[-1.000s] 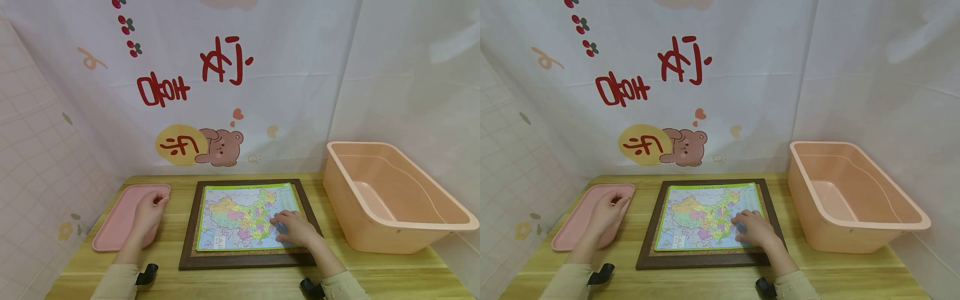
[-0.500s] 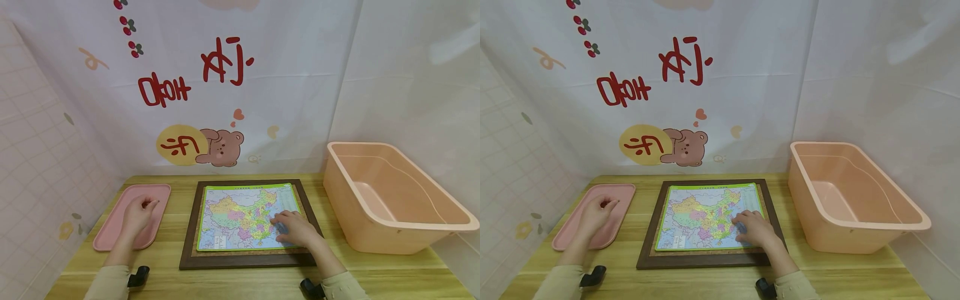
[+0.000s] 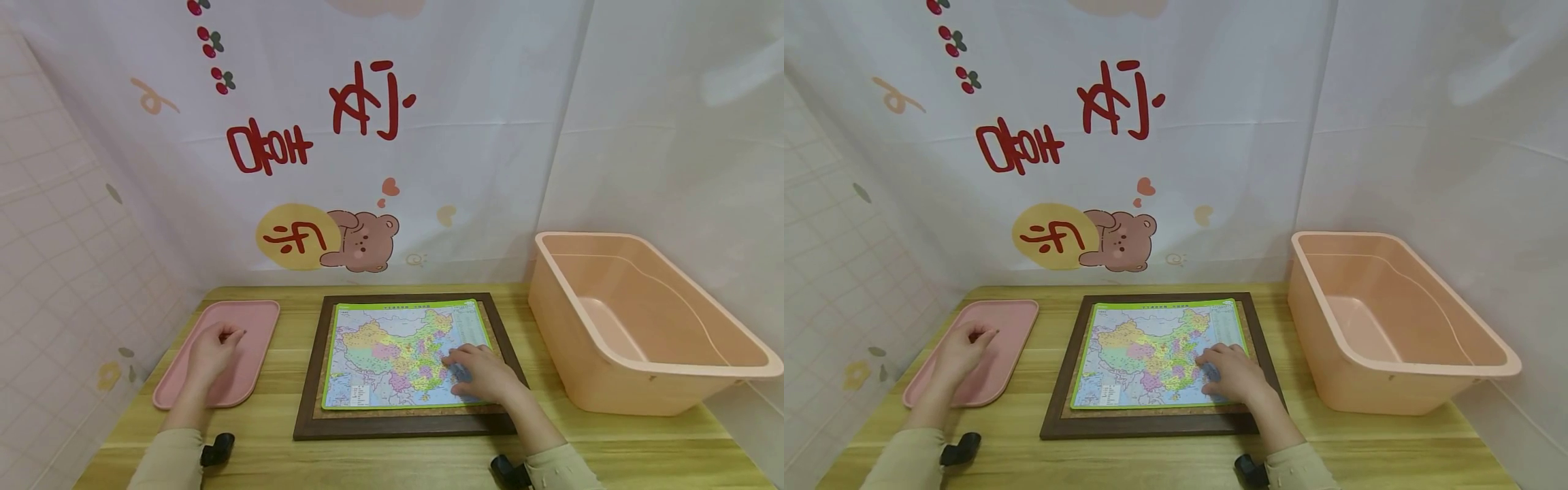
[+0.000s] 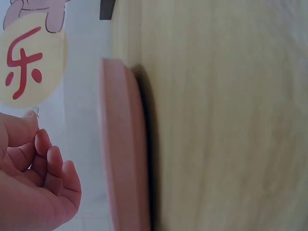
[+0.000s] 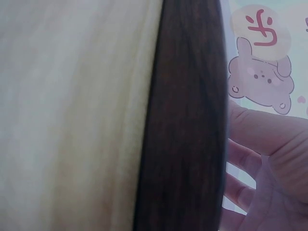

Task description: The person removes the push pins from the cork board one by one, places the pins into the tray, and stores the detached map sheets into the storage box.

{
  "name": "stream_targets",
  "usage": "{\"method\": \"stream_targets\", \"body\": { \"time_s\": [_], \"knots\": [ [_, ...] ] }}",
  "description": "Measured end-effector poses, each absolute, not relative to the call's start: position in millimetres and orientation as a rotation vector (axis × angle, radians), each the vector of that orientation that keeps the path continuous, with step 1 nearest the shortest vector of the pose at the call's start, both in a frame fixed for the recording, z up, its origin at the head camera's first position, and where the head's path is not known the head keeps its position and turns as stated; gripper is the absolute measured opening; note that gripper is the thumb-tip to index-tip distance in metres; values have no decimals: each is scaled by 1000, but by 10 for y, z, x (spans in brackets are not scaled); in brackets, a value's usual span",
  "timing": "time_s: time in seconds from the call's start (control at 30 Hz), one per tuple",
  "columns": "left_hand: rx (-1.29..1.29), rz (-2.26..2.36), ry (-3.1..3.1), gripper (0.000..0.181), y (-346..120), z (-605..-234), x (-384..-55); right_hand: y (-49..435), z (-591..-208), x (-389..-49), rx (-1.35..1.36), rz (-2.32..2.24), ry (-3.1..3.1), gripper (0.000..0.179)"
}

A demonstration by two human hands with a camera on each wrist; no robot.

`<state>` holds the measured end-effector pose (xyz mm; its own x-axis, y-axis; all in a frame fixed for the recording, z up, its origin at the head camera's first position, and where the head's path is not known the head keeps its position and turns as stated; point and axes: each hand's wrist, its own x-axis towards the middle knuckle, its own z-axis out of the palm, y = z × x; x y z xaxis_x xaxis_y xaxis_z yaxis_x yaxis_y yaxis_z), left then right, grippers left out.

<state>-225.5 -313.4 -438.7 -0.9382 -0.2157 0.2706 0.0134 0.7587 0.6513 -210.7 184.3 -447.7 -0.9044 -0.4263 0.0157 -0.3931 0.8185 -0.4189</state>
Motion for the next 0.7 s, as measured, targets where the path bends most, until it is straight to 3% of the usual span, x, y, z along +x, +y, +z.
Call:
{"method": "stream_targets", "body": {
  "time_s": [0.7],
  "knots": [
    [185,-954,-2815,19,-3289,-4412,-2329,1852,-4483,-2113,-681,-644,2923,47]
  ]
}}
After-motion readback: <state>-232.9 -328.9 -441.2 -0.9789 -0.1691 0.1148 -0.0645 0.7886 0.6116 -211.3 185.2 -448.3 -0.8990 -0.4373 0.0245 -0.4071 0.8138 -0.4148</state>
